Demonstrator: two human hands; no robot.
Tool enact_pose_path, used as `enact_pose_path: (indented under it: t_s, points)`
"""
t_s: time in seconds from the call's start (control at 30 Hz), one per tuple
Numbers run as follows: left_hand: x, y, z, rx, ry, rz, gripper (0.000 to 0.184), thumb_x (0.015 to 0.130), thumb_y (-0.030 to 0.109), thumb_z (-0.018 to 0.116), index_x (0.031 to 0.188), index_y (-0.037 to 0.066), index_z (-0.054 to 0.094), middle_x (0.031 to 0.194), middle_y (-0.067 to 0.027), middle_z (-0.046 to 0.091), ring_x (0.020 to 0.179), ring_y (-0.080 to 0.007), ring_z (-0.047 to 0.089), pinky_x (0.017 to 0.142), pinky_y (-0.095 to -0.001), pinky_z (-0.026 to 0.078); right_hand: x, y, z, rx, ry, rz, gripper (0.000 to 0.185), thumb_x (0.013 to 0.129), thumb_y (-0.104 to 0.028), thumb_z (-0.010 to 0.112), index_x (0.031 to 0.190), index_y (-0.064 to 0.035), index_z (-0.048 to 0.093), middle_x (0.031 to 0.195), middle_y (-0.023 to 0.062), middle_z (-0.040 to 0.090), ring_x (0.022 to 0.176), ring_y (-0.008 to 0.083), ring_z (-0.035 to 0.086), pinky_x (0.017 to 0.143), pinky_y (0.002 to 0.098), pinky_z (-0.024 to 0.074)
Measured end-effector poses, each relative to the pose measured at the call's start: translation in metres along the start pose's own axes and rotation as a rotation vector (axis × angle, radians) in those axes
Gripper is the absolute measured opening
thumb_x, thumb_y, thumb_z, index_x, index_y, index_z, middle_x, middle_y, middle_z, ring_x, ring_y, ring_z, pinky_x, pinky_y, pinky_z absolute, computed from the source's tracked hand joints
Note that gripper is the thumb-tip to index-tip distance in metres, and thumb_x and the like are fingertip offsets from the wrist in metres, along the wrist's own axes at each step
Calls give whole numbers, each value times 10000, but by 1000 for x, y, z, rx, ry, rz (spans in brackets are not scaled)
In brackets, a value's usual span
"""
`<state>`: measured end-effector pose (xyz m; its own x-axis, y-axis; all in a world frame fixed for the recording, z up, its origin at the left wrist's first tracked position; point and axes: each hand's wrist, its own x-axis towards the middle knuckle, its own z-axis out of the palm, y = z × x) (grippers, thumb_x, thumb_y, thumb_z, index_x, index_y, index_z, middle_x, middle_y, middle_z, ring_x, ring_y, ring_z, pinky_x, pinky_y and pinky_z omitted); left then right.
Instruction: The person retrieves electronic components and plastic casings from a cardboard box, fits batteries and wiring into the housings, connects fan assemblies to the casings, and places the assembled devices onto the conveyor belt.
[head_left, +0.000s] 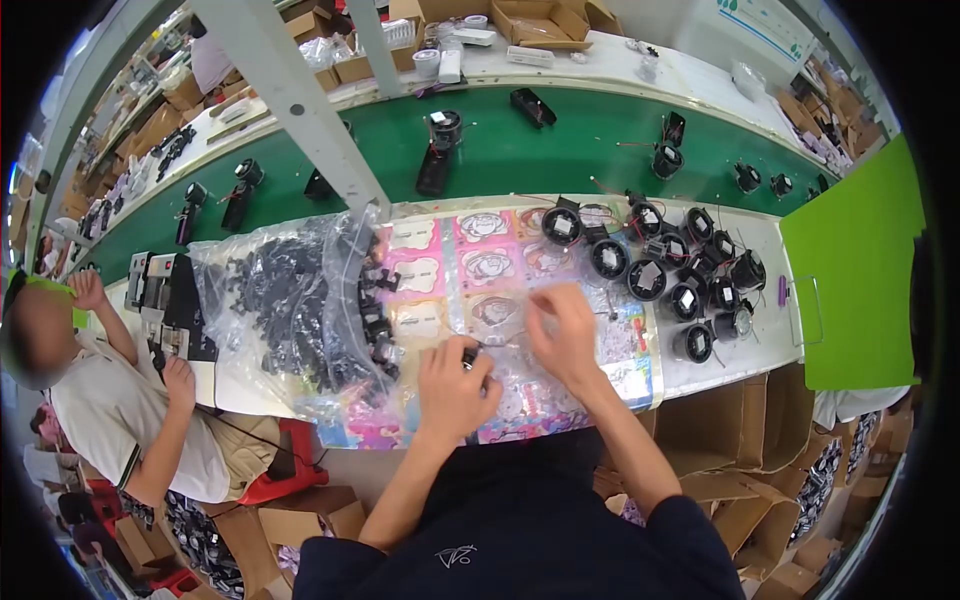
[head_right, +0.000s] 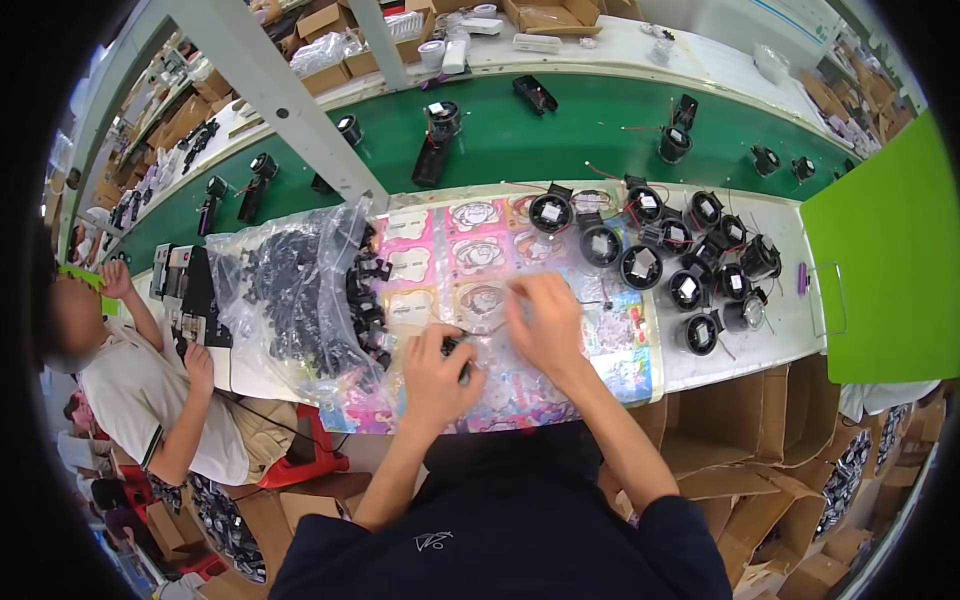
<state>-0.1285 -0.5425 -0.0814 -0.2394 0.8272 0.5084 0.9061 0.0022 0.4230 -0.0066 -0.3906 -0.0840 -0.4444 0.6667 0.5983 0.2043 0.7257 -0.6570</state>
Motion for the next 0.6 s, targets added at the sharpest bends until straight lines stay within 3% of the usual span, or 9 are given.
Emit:
enact_pose_path:
  t_s: [0.07, 0.2, 0.3, 0.43, 0.47, 0.6]
  points:
    - [-15, 1, -2, -2, -10, 12, 176, 670, 113, 716, 841, 85, 684, 1001, -115, 585, 871, -311, 595, 730, -437, 434, 36, -16, 38, -9, -219, -114, 198, 836, -89, 731, 1004, -15, 659, 947, 145, 657, 937, 351, 644, 811, 461, 532]
    - [-25, -2, -9, -10, -25, 38, 210, 673, 105, 711, 878, 69, 688, 1005, -121, 581, 888, -322, 591, 763, -443, 439, 67, -38, 125, 27, -488, -325, 282, 837, -118, 743, 1092, -24, 666, 1118, 165, 646, 1071, 364, 610, 851, 444, 544]
    - [-25, 0, -12, -18, -39, 2, 329, 671, 106, 712, 991, 46, 659, 1012, -130, 579, 901, -330, 587, 771, -446, 439, 63, -31, 168, -193, -477, -512, 332, 803, -96, 735, 1115, -17, 653, 1133, 174, 643, 1082, 363, 607, 852, 445, 546]
    - [-25, 0, -11, -74, -48, -71, 550, 667, 95, 729, 1186, 22, 563, 1093, -163, 574, 973, -369, 583, 827, -468, 454, 63, -33, 146, -135, -423, -361, 390, 773, -55, 714, 1150, -20, 620, 1062, 174, 664, 1008, 340, 654, 849, 459, 555]
    - [-27, -1, -10, -94, -8, -87, 589, 660, 86, 737, 1211, 24, 539, 1122, -176, 566, 997, -381, 579, 846, -475, 458, 64, -35, 127, -90, -427, -256, 412, 849, -42, 688, 1250, -22, 597, 1064, 182, 689, 933, 337, 686, 839, 429, 561]
    - [-26, -4, -1, -180, 113, -134, 688, 629, 42, 748, 1256, 22, 466, 1187, -214, 532, 1058, -396, 557, 909, -475, 470, 49, -42, 45, 363, -471, 208, 365, 963, -65, 631, 1321, -12, 586, 1083, 194, 713, 900, 296, 711, 801, 387, 553]
